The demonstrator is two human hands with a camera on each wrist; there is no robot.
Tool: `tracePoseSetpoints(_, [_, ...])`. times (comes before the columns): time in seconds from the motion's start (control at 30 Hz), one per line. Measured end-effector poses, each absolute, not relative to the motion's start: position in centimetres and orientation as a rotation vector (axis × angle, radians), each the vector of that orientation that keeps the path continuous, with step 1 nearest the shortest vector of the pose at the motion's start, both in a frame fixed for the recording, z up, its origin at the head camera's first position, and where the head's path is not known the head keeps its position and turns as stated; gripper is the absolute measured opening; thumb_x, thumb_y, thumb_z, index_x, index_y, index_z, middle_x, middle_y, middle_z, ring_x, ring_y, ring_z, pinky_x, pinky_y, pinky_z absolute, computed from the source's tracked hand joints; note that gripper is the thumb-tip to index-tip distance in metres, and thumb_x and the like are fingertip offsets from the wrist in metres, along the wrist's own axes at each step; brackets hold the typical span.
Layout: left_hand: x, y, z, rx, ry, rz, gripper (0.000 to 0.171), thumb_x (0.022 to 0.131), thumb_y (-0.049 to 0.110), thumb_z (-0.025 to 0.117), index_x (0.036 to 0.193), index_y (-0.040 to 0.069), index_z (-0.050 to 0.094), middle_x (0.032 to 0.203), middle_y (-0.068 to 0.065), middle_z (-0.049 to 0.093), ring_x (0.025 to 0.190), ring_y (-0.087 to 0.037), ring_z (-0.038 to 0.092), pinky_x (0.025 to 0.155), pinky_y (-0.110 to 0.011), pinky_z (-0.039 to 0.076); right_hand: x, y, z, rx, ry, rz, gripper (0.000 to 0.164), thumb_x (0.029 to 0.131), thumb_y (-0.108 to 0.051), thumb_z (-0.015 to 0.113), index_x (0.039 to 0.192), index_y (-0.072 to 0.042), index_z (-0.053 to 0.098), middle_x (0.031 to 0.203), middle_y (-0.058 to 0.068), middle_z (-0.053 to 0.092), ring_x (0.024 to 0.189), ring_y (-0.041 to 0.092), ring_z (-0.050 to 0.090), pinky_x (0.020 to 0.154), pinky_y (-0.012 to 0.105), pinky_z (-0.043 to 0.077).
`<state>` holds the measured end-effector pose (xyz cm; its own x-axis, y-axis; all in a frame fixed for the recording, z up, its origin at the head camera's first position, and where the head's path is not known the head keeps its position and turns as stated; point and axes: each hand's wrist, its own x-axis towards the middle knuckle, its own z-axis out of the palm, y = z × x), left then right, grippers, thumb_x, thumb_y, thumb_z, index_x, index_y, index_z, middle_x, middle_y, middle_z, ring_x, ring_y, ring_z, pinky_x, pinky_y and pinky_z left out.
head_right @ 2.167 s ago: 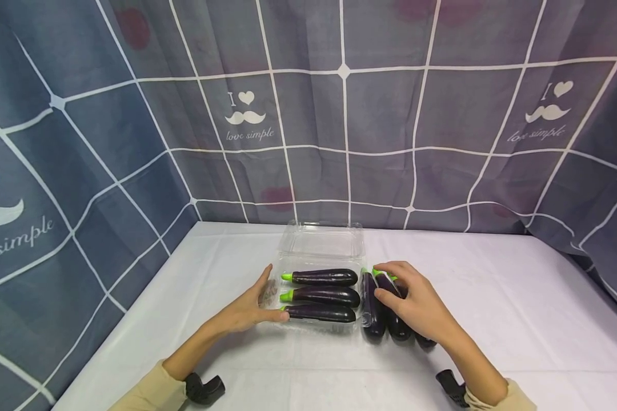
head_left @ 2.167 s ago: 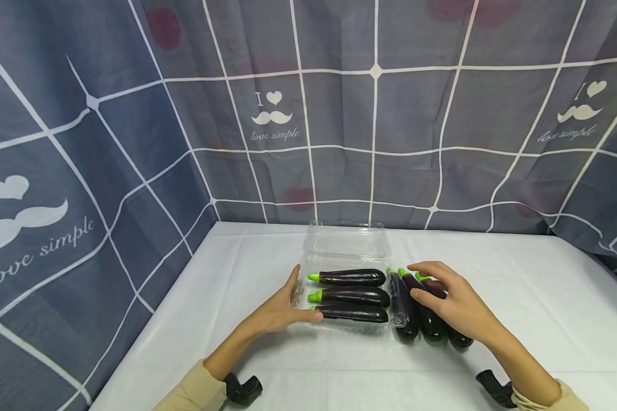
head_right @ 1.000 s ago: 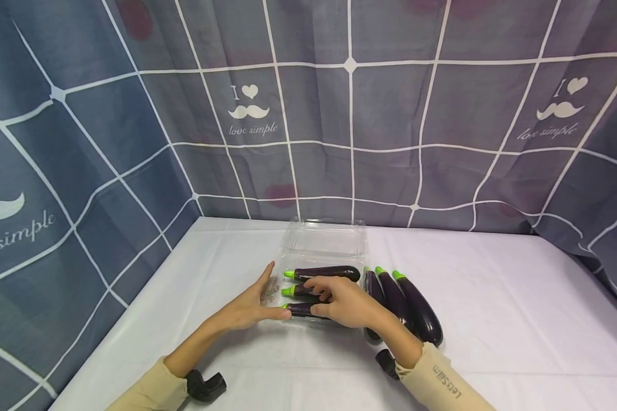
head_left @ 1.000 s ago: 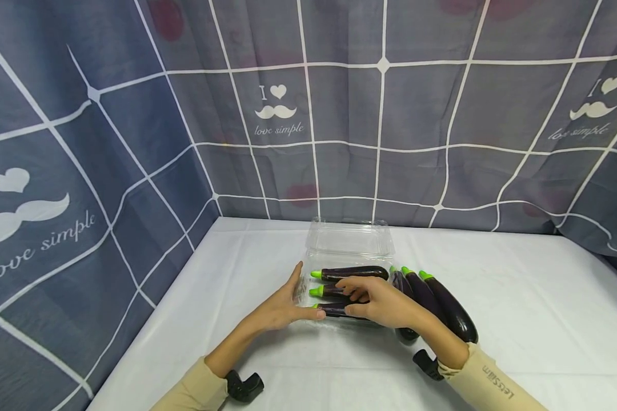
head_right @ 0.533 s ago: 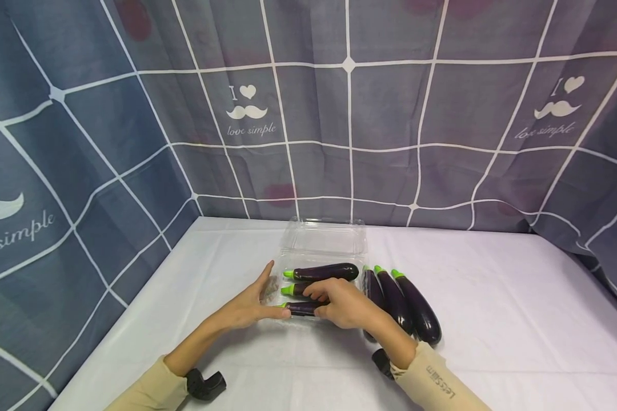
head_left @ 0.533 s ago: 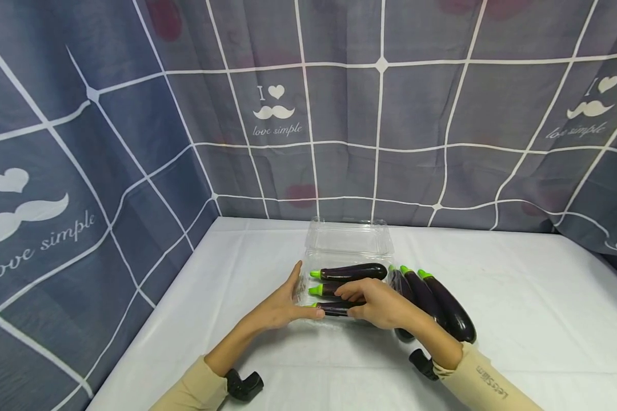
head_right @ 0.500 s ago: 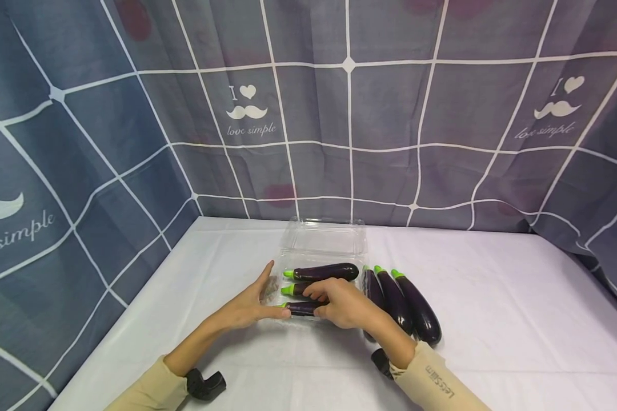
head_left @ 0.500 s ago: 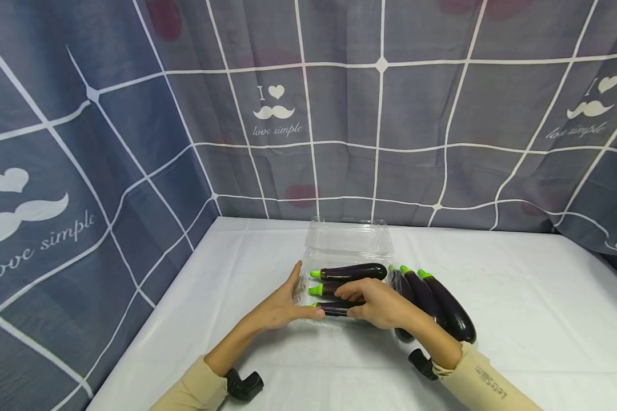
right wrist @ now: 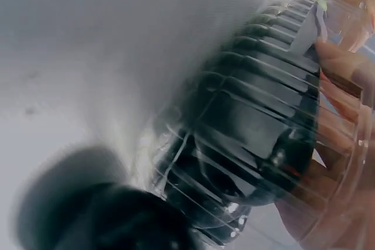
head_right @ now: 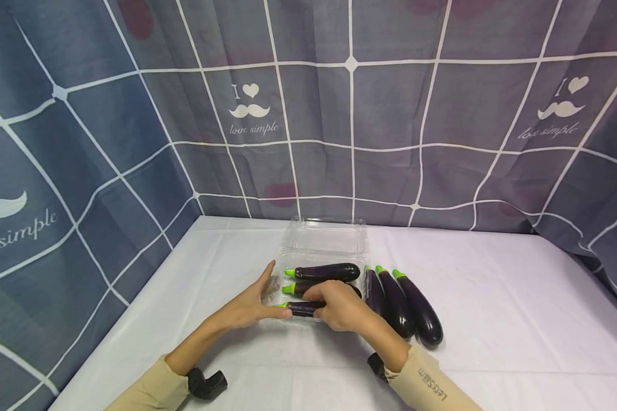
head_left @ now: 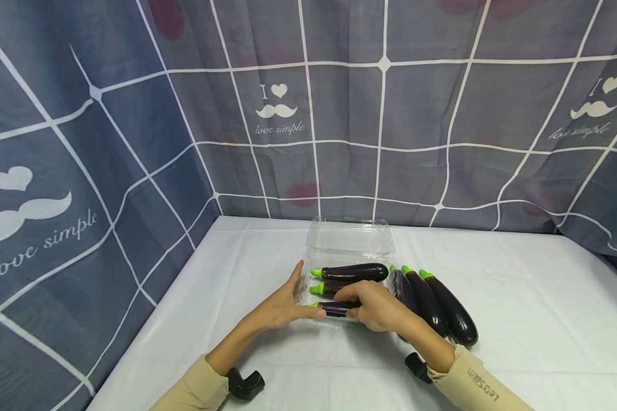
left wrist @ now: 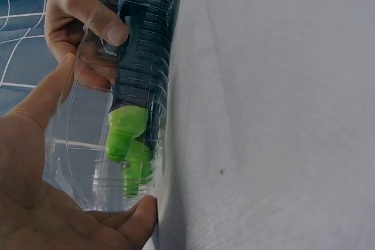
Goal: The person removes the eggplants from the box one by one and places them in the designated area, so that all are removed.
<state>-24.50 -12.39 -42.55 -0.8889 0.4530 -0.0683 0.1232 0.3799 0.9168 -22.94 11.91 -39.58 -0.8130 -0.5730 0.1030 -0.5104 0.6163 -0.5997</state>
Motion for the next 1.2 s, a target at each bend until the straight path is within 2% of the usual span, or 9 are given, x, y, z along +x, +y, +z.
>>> tracePoseSetpoints(0.37, [-24.4,-12.3,-42.5,0.489,2.348,1.504,0.128,0.076,0.042,0.085,0.158,0.008,-0.008,0.162,-0.020,0.007,0.147,-0.034,0.010,0.114,-0.059,0.014,-23.0,12.5,-40.4,-1.028,2.740,-1.088,0.034,0.082,0.003,0.075,0.115,-0.004,0.073,0.109,0.005,0.071,0.096,0.023,0.064,0.082,0.039,0.052])
tracePoseSetpoints(0.53, [-24.4,-12.3,-42.6,0.473,2.368,1.484,0.126,0.077,0.042,0.084,0.158,0.008,-0.007,0.162,-0.021,0.005,0.147,-0.035,0.008,0.113,-0.060,0.015,-22.9,12.6,-40.8,-0.987,2.751,-1.205,0.035,0.085,-0.002,0.075,0.119,-0.008,0.071,0.113,0.000,0.070,0.098,0.019,0.062,0.084,0.038,0.051])
tracePoseSetpoints(0.67, [-24.5,-12.3,-42.6,0.488,2.371,1.483,0.124,0.079,0.041,0.083,0.158,0.008,-0.007,0.163,-0.019,0.003,0.147,-0.034,0.008,0.114,-0.058,0.016,-22.8,12.6,-40.8,-0.945,2.760,-1.308,0.037,0.086,-0.003,0.074,0.122,-0.008,0.069,0.116,0.001,0.069,0.098,0.018,0.061,0.084,0.037,0.051])
tracePoseSetpoints(1.03, [-24.4,-12.4,-42.6,0.507,2.373,1.474,0.124,0.080,0.040,0.083,0.158,0.009,-0.008,0.162,-0.019,0.003,0.147,-0.034,0.009,0.114,-0.056,0.016,-22.7,12.8,-40.8,-0.868,2.766,-1.512,0.048,0.088,-0.004,0.073,0.134,-0.011,0.061,0.117,0.002,0.066,0.106,0.022,0.062,0.088,0.045,0.050])
tracePoseSetpoints(1.2, [-24.4,-12.3,-42.6,0.483,2.378,1.471,0.123,0.079,0.040,0.083,0.158,0.010,-0.007,0.162,-0.020,0.004,0.147,-0.035,0.010,0.114,-0.057,0.016,-22.8,13.0,-40.8,-0.904,2.715,-1.619,0.042,0.092,0.000,0.067,0.132,-0.011,0.062,0.117,0.005,0.064,0.103,0.023,0.062,0.084,0.039,0.053])
